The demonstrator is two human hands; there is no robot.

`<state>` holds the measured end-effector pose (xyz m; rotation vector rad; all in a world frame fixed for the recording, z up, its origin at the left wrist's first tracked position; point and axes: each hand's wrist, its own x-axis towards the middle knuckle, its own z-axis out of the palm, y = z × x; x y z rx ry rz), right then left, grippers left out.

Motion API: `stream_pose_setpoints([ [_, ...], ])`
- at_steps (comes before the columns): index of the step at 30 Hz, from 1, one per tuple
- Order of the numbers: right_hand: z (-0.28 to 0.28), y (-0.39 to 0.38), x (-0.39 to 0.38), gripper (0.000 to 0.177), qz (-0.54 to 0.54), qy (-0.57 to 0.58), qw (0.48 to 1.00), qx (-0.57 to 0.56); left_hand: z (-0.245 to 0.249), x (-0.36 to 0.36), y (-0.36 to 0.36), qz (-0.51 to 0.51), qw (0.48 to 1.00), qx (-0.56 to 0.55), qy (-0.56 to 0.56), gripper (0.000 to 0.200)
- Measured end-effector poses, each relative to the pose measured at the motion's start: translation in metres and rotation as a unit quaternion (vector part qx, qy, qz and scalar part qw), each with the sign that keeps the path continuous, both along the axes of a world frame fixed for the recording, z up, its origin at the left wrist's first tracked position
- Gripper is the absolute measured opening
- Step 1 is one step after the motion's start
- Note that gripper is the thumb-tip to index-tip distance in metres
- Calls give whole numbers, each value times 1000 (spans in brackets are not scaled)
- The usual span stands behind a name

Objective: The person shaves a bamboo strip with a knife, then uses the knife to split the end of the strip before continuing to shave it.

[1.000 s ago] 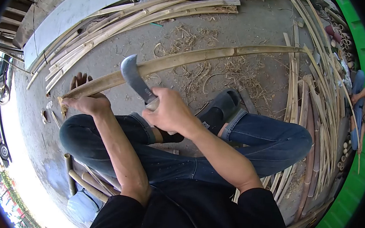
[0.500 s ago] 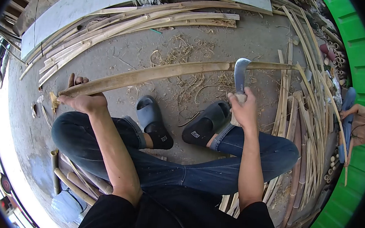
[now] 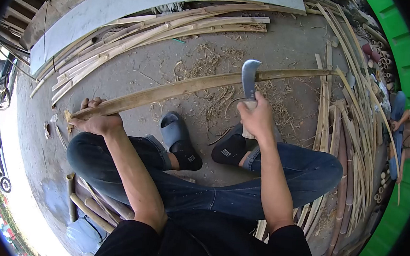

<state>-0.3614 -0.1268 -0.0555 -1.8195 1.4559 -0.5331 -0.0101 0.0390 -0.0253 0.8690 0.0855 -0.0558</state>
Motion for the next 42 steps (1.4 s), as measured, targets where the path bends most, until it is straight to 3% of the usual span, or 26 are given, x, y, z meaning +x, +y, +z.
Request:
stream_pose_setpoints([
  [3, 1, 2, 9, 34, -27, -19, 999, 31, 7, -8, -4, -18, 999, -30, -1, 76],
  [5, 34, 41, 49, 40, 94, -21, 995, -5, 11, -10, -9, 20, 1000, -20, -3, 77],
  [7, 42, 91, 94, 42, 180, -60, 980, 66, 5, -8, -2, -12, 1000, -27, 6, 77],
  [10, 57, 122, 124, 40, 255, -120, 957, 62, 5, -8, -3, -34, 999, -35, -3, 78],
  [12, 73, 120, 128, 37, 223, -214, 944, 115, 12, -10, -1, -53, 997, -45, -19, 74],
  [13, 75, 113, 122, 32, 183, -225, 956, 34, 8, -9, 1, -42, 998, -44, -15, 74],
  [14, 74, 104, 112, 30, 146, -251, 955, 58, 3, -6, 1, -27, 999, -30, -18, 70],
  [18, 55, 49, 50, 26, 47, -74, 996, -20, 2, -5, -10, 20, 1000, -2, 4, 59],
  [20, 11, 29, 14, 28, -5, -2, 999, -43, 8, -10, -13, 19, 1000, 1, 7, 56],
  [23, -15, 39, 12, 30, -61, -24, 998, -2, 7, -9, -11, 13, 1000, -10, 1, 55],
  [27, 23, 111, 85, 35, 124, -134, 980, 78, -5, -2, -6, -10, 1000, -4, 13, 55],
  [29, 35, 130, 105, 37, 230, -163, 958, 59, 3, -4, -10, -6, 1000, 7, 28, 53],
  [32, 58, 128, 111, 37, 172, -233, 955, 64, 2, -1, -6, -11, 1000, 12, 15, 50],
  [35, 69, 89, 79, 32, 95, -229, 968, 48, -5, 5, -5, -27, 999, 8, 34, 50],
  [37, 60, 62, 41, 31, 41, -159, 983, 79, -8, 6, -5, -36, 998, -3, 41, 56],
  [39, 47, 38, 0, 30, 11, -47, 998, -37, 4, -2, -9, -71, 994, -34, 74, 60],
  [42, 34, 14, -49, 31, -14, -40, 998, -51, -5, 4, -7, -63, 989, -74, 110, 63],
])
